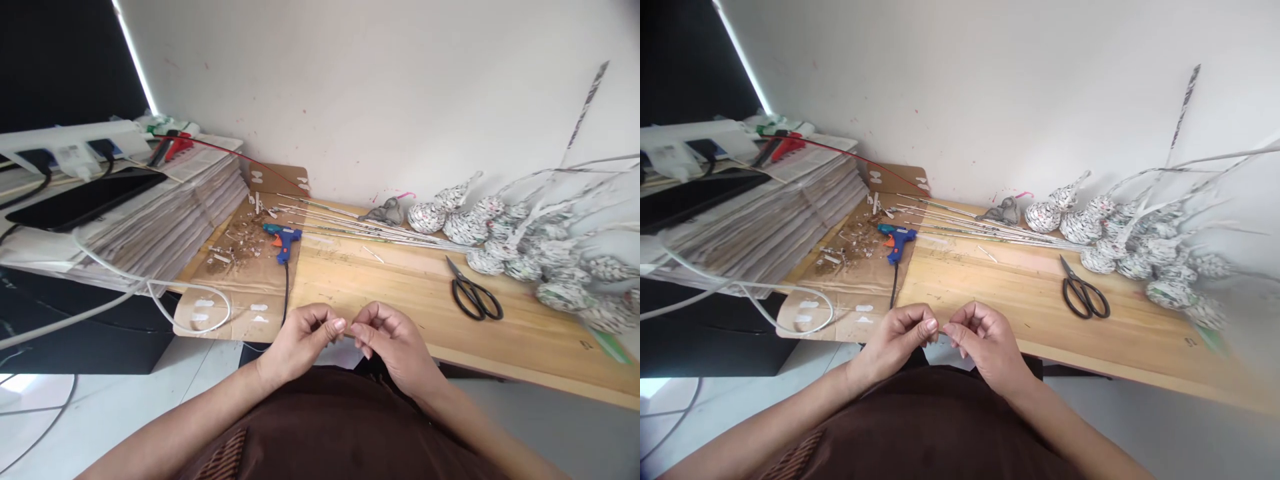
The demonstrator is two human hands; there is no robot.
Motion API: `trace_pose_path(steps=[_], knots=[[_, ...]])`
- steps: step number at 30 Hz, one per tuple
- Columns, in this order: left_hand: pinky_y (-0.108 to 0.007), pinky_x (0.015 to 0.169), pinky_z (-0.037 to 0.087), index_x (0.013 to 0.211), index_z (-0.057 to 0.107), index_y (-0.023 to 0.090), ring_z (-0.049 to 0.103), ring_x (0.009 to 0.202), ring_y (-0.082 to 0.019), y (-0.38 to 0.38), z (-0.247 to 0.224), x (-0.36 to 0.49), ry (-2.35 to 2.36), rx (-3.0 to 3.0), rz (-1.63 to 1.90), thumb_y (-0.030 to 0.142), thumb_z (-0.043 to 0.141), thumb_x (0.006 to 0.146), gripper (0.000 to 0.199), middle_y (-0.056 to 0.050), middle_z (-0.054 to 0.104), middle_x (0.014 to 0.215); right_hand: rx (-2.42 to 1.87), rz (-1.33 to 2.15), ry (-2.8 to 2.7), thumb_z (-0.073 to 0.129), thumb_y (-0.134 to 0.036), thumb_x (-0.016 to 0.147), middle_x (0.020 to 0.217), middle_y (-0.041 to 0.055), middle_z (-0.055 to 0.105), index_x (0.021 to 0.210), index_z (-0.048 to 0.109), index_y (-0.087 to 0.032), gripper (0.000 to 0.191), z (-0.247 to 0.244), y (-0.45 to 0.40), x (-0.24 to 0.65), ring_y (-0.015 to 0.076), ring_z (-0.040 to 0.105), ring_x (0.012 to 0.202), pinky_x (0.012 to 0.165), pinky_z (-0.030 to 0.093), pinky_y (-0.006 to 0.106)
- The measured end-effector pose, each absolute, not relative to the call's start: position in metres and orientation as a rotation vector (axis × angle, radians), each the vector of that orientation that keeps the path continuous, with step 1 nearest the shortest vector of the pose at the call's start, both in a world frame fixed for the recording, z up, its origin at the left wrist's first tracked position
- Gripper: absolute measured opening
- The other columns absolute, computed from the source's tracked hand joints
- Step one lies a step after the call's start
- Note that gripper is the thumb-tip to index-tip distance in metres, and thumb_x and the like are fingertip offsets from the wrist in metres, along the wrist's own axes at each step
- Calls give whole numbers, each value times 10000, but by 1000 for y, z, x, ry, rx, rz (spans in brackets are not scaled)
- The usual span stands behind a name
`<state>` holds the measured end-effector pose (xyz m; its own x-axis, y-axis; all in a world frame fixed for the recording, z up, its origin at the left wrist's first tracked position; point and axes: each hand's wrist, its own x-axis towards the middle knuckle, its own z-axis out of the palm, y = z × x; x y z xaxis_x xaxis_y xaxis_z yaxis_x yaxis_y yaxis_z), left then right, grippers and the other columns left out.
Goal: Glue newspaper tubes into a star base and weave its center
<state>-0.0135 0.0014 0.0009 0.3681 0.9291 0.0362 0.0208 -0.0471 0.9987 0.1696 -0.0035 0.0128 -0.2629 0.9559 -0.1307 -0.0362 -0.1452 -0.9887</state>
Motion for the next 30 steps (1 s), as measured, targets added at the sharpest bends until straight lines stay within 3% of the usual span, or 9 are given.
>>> trace_pose_path(steps=[4, 8, 10, 16, 20, 22, 24, 26, 30], knots=[[-232, 625, 404, 605, 640, 141, 535, 609, -112, 2, 3, -20, 875, 1670, 863, 389, 539, 889, 390, -41, 596, 624, -1191, 1560, -1335, 677, -422, 806, 571, -22, 583, 734, 546, -169, 294, 8, -2, 175, 71, 453, 480, 485, 366, 212], [-267, 757, 455, 911, 736, 199, 624, 812, -168, 7, 4, -22, 923, 1739, 1036, 326, 624, 841, 183, -82, 694, 868, -1151, 1534, -1321, 547, -494, 882, 559, -20, 544, 662, 492, -181, 387, 1, 2, 177, 87, 463, 484, 483, 358, 228], [-257, 709, 458, 939, 736, 203, 627, 752, -159, 10, 4, -23, 1007, 1722, 1068, 332, 623, 841, 197, -74, 702, 833, -1149, 1526, -1332, 471, -508, 918, 552, -12, 521, 622, 481, -180, 441, 0, 5, 177, 98, 474, 492, 483, 366, 238], [-220, 547, 365, 808, 726, 180, 509, 560, -101, 17, 3, -28, 1140, 1755, 961, 397, 622, 832, 242, -23, 666, 663, -1232, 1500, -1497, 597, -436, 866, 668, -11, 578, 867, 582, -183, 253, 7, 17, 181, 95, 493, 536, 530, 411, 234], [-243, 524, 310, 622, 666, 166, 413, 508, -95, 25, 7, -37, 1219, 1898, 1030, 384, 660, 802, 282, -2, 523, 526, -1264, 1455, -1593, 621, -438, 841, 635, -16, 542, 820, 607, -186, 253, 8, 23, 183, 108, 495, 558, 532, 422, 236], [-253, 595, 369, 633, 680, 179, 486, 584, -124, 31, 9, -42, 1248, 1931, 1125, 359, 665, 800, 246, -24, 553, 583, -1280, 1397, -1648, 617, -440, 841, 635, -10, 539, 785, 615, -188, 258, 6, 27, 184, 116, 497, 575, 539, 423, 241], [-277, 721, 430, 794, 736, 212, 572, 747, -169, 38, 8, -48, 1277, 1903, 1243, 314, 658, 807, 129, -61, 636, 760, -1288, 1322, -1699, 628, -432, 833, 659, -1, 559, 785, 624, -193, 243, 4, 32, 186, 124, 511, 602, 558, 433, 248], [-306, 821, 448, 934, 741, 247, 599, 882, -198, 44, 6, -52, 1296, 1839, 1322, 265, 629, 826, 157, -78, 665, 923, -1291, 1270, -1735, 641, -421, 823, 677, 3, 581, 788, 627, -197, 227, 2, 40, 188, 128, 524, 612, 570, 441, 252], [-311, 816, 471, 904, 749, 254, 634, 857, -198, 47, 1, -51, 1279, 1766, 1237, 234, 609, 839, 156, -60, 703, 908, -1282, 1227, -1782, 629, -399, 835, 700, 5, 602, 807, 629, -198, 204, 2, 60, 189, 129, 542, 629, 586, 446, 253]])
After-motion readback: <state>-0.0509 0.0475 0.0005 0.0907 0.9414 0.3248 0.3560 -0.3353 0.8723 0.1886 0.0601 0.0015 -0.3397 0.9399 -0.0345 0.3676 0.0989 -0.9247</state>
